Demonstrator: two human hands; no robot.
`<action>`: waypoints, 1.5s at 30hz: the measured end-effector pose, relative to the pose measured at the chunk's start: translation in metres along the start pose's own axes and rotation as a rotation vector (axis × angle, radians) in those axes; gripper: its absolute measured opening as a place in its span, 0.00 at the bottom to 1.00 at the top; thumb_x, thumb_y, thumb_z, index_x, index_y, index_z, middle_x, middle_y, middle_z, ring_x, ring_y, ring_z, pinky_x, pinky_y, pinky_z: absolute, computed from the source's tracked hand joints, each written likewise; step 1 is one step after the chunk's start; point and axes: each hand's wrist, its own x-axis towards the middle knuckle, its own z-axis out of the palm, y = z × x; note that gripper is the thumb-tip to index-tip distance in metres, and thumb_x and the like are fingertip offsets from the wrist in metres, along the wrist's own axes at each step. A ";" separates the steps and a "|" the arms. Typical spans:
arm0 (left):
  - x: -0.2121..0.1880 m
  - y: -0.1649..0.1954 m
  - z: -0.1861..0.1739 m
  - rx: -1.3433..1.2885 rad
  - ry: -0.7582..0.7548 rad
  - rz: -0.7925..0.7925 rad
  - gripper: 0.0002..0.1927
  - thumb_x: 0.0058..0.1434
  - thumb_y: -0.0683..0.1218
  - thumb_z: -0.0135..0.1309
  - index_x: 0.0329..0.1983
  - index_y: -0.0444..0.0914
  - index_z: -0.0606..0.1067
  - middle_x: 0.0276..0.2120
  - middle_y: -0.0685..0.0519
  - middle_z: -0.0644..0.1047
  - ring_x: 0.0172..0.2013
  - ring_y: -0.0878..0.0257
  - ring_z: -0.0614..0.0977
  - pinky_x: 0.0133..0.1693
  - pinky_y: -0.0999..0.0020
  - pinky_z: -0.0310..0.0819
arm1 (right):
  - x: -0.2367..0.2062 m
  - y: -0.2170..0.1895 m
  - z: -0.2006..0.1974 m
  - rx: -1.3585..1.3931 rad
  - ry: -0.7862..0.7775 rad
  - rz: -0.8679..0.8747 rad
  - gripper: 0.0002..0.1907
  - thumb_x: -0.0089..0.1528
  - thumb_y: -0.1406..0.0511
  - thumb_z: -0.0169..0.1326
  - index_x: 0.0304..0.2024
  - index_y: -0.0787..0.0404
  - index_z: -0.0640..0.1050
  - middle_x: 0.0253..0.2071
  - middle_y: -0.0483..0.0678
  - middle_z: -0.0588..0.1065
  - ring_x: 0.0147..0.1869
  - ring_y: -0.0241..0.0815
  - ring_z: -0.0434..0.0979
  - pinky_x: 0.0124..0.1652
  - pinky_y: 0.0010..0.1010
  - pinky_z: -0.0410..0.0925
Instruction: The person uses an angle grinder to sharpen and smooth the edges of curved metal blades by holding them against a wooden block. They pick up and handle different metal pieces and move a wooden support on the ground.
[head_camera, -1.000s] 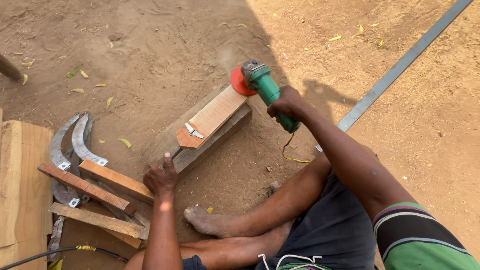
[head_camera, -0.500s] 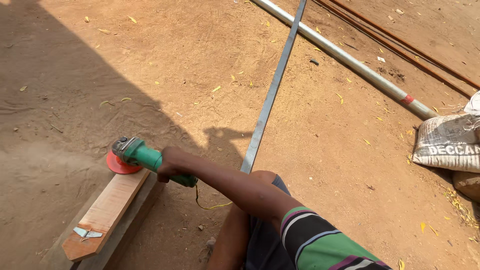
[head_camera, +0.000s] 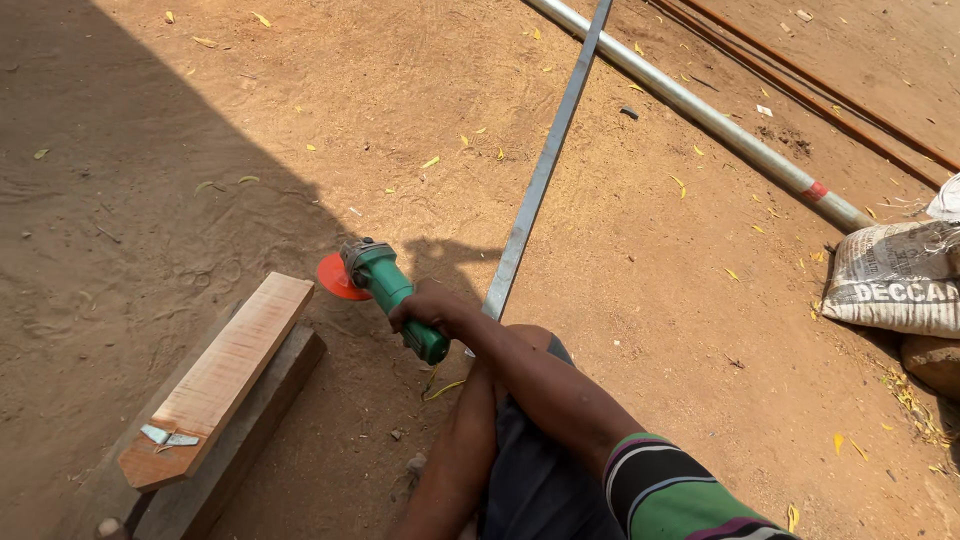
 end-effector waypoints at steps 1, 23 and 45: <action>-0.003 -0.002 -0.005 0.001 -0.012 0.008 0.31 0.67 0.70 0.50 0.41 0.39 0.85 0.28 0.38 0.81 0.34 0.38 0.82 0.38 0.47 0.77 | -0.002 0.005 0.002 0.037 0.007 0.011 0.22 0.43 0.72 0.66 0.37 0.81 0.76 0.31 0.64 0.79 0.27 0.53 0.83 0.25 0.43 0.76; -0.075 -0.014 -0.003 -0.455 -0.117 -0.256 0.44 0.58 0.76 0.52 0.32 0.27 0.79 0.27 0.29 0.79 0.33 0.35 0.84 0.35 0.45 0.80 | -0.120 -0.053 0.132 -0.697 -0.291 -0.445 0.35 0.40 0.65 0.66 0.51 0.65 0.76 0.36 0.55 0.80 0.39 0.48 0.82 0.41 0.40 0.74; -0.079 -0.018 -0.007 -0.410 -0.054 -0.146 0.30 0.62 0.69 0.55 0.32 0.36 0.79 0.21 0.41 0.80 0.26 0.49 0.85 0.28 0.55 0.80 | -0.084 -0.047 0.124 -0.920 -0.175 -0.309 0.28 0.41 0.65 0.64 0.45 0.68 0.79 0.35 0.59 0.81 0.35 0.52 0.83 0.39 0.43 0.77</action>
